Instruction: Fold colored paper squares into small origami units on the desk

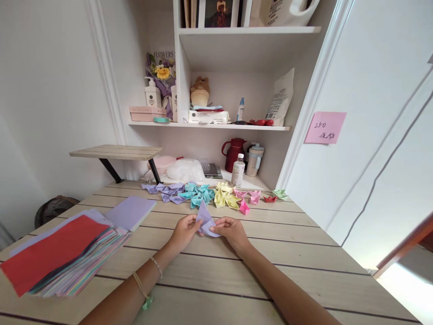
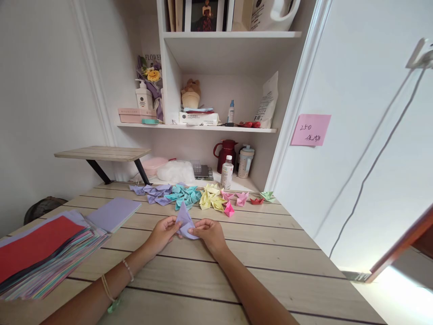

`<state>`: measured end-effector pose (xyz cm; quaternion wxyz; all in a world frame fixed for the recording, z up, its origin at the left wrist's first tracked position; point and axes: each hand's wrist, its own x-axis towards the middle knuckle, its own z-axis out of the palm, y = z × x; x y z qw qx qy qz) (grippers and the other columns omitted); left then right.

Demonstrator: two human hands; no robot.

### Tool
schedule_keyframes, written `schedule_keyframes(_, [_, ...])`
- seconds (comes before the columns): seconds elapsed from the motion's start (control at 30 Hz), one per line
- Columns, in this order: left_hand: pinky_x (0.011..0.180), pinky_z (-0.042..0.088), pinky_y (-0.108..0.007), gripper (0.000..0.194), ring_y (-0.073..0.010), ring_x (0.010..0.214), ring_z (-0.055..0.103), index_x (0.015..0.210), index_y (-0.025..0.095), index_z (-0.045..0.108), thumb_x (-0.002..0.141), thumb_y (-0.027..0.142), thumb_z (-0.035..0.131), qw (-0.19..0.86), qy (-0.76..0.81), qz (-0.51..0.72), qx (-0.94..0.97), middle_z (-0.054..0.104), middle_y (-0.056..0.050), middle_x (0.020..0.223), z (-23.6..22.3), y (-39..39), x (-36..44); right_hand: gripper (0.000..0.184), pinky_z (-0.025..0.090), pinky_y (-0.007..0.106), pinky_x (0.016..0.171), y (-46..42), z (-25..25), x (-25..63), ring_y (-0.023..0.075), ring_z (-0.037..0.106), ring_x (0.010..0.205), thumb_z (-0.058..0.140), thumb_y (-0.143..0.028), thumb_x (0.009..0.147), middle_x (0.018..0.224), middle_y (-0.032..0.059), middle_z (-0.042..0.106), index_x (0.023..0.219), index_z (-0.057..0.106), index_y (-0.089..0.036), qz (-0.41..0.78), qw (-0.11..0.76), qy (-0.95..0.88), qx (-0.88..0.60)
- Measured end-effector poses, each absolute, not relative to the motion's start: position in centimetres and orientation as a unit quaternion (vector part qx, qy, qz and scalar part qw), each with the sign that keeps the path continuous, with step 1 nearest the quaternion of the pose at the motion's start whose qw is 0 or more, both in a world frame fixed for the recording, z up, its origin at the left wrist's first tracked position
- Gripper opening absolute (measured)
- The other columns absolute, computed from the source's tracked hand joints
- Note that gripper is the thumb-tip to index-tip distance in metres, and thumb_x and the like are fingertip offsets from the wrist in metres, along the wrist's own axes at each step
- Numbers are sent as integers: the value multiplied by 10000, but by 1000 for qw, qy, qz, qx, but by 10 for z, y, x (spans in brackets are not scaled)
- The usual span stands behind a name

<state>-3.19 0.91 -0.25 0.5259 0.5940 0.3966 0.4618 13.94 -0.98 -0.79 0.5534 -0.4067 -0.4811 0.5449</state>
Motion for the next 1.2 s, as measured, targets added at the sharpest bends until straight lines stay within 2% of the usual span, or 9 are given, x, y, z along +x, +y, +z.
schedule_keyframes(0.17, [374, 249, -170, 329, -49, 356, 395, 794, 140, 594, 668, 441, 628, 530, 385, 467, 594, 499, 58, 467, -4, 10, -33, 339, 334, 223, 506, -11, -2, 141, 91, 474, 498, 789, -400, 495, 539, -16, 605, 527, 559, -153, 565, 542, -491, -382])
schedule_keyframes(0.33, [437, 311, -186, 322, -68, 402, 421, 799, 135, 600, 685, 436, 619, 530, 365, 462, 610, 497, 48, 462, -2, 7, -34, 370, 221, 209, 459, -10, -2, 143, 57, 344, 438, 738, -447, 570, 468, -61, 487, 515, 519, -154, 583, 529, -502, -357])
schedule_keyframes(0.5, [450, 327, -194, 340, -74, 416, 439, 797, 130, 611, 669, 444, 632, 530, 366, 464, 609, 526, 34, 496, 0, 7, -33, 316, 311, 230, 543, -7, -9, 144, 97, 446, 526, 678, -467, 640, 574, -23, 570, 650, 640, -154, 590, 503, -527, -348])
schedule_keyframes(0.63, [457, 346, -195, 373, -77, 429, 457, 846, 125, 620, 662, 448, 641, 539, 371, 462, 598, 566, 17, 537, 0, 7, -33, 267, 328, 235, 546, -7, -11, 142, 96, 454, 509, 721, -408, 600, 571, -16, 603, 637, 674, -148, 572, 513, -522, -370])
schedule_keyframes(0.83, [562, 424, -225, 343, -130, 597, 556, 818, 126, 646, 655, 427, 663, 572, 358, 444, 589, 647, -39, 716, 3, 5, -34, 243, 371, 249, 542, -12, -5, 138, 114, 492, 508, 783, -361, 498, 543, -9, 625, 569, 666, -160, 570, 535, -500, -372])
schedule_keyframes(1.03, [578, 430, -233, 306, -126, 567, 544, 750, 124, 645, 666, 417, 663, 586, 345, 420, 601, 630, -28, 639, 3, 5, -34, 359, 319, 225, 472, -10, -8, 139, 84, 424, 444, 732, -456, 549, 465, -28, 540, 488, 557, -148, 551, 534, -510, -390])
schedule_keyframes(1.1, [576, 431, -234, 305, -126, 572, 542, 757, 124, 640, 670, 416, 661, 594, 341, 423, 593, 628, -28, 649, 1, 6, -35, 354, 313, 218, 465, -8, -11, 139, 84, 422, 443, 691, -476, 597, 475, -32, 530, 548, 555, -152, 558, 535, -511, -375])
schedule_keyframes(1.2, [577, 428, -230, 313, -123, 582, 539, 770, 125, 639, 664, 418, 665, 595, 349, 432, 581, 624, -24, 663, -3, 10, -36, 297, 339, 209, 482, -6, -14, 138, 95, 462, 471, 691, -399, 612, 523, -43, 552, 777, 590, -173, 561, 526, -525, -366])
